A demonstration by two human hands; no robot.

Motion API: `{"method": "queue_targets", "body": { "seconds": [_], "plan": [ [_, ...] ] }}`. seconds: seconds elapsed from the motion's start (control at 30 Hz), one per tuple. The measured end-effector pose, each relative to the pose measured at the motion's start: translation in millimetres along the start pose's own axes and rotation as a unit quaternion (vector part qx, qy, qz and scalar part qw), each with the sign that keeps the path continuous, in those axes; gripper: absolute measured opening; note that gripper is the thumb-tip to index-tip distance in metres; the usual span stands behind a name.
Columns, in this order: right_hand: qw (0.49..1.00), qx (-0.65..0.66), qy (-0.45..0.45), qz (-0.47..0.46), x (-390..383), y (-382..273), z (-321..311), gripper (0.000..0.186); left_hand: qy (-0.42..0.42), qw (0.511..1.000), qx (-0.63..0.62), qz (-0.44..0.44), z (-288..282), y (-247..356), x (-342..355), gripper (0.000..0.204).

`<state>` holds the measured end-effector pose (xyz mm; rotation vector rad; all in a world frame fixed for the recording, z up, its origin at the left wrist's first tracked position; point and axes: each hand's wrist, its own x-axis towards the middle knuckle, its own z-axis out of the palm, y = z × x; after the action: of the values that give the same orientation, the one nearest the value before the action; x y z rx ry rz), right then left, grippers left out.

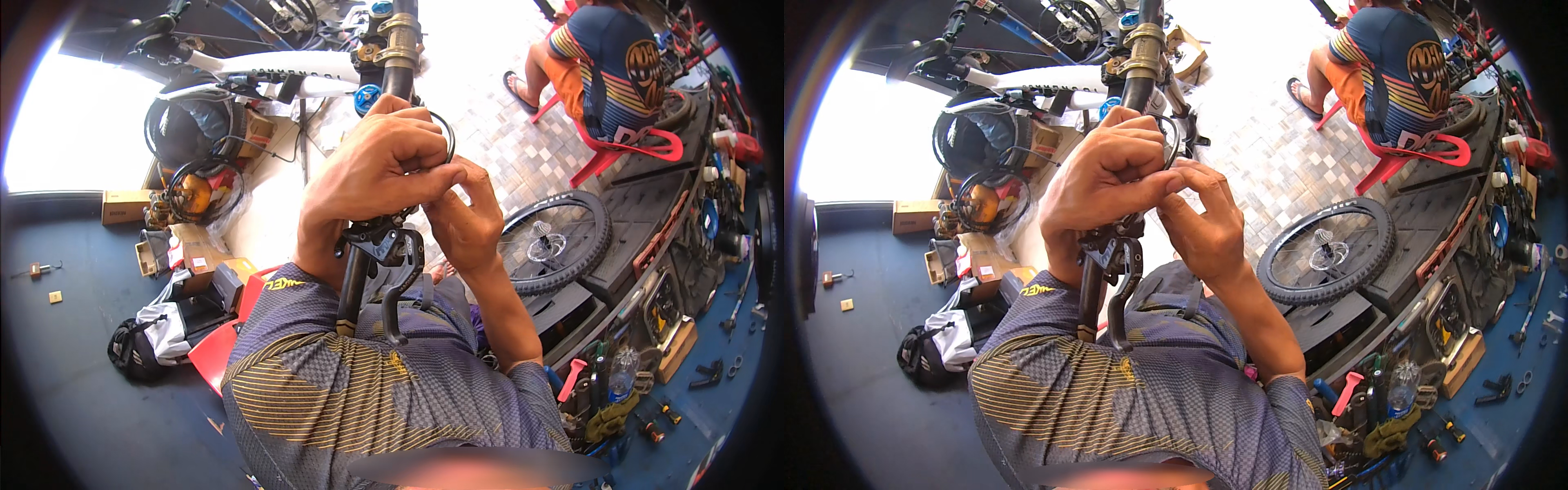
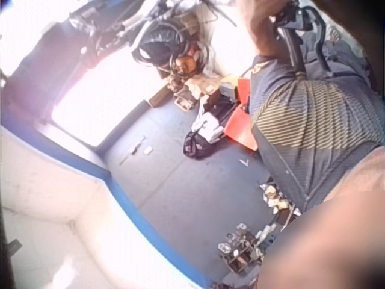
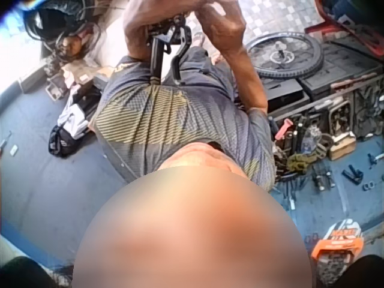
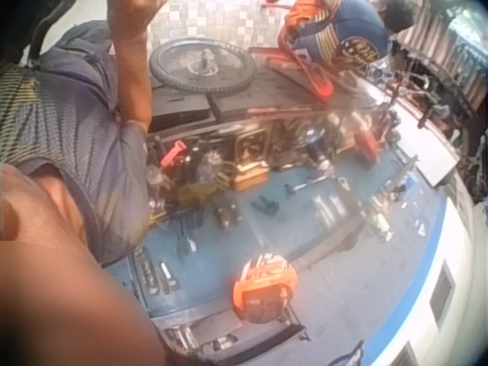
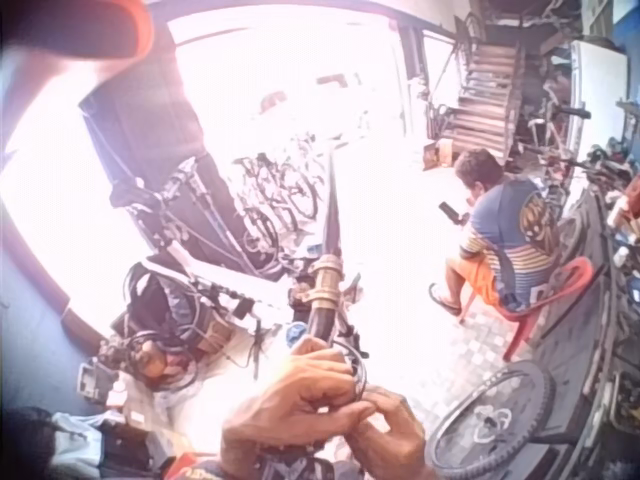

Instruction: The person adjusts a cable on the bicycle handlebar, secures it with a zip tie, and uses a tool to tighten the connection. They then retrieve a small red plastic piece from the workbench and apply it to the handlebar area.

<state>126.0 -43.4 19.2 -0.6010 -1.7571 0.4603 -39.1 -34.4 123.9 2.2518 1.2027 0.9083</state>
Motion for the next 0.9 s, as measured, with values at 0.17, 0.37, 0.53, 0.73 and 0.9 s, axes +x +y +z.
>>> {"method": "queue_targets", "body": {
  "seconds": [0.17, 0.37, 0.53, 0.73, 0.9],
  "plan": [
    [0.999, 0.032, 0.013, -0.017, -3, 1, 9, 0.03, -0.004, 1.0, -0.004, -0.001, -1, -2, -1, 0.039],
    [0.999, 0.031, 0.024, -0.036, -1, 4, 15, 0.028, -0.001, 1.0, -0.005, 0.005, -1, -3, -2, 0.04],
    [0.998, 0.043, 0.009, -0.039, -8, 10, 20, 0.026, -0.004, 1.0, 0.008, 0.006, 0, -2, -2, 0.042],
    [0.999, 0.049, 0.006, -0.021, -8, 2, 19, 0.026, -0.012, 1.0, 0.0, 0.016, -2, -3, -2, 0.043],
    [0.998, 0.06, 0.008, -0.018, -9, 3, 20, 0.028, -0.012, 1.0, 0.001, 0.019, -2, -4, -2, 0.044]
  ]
}}
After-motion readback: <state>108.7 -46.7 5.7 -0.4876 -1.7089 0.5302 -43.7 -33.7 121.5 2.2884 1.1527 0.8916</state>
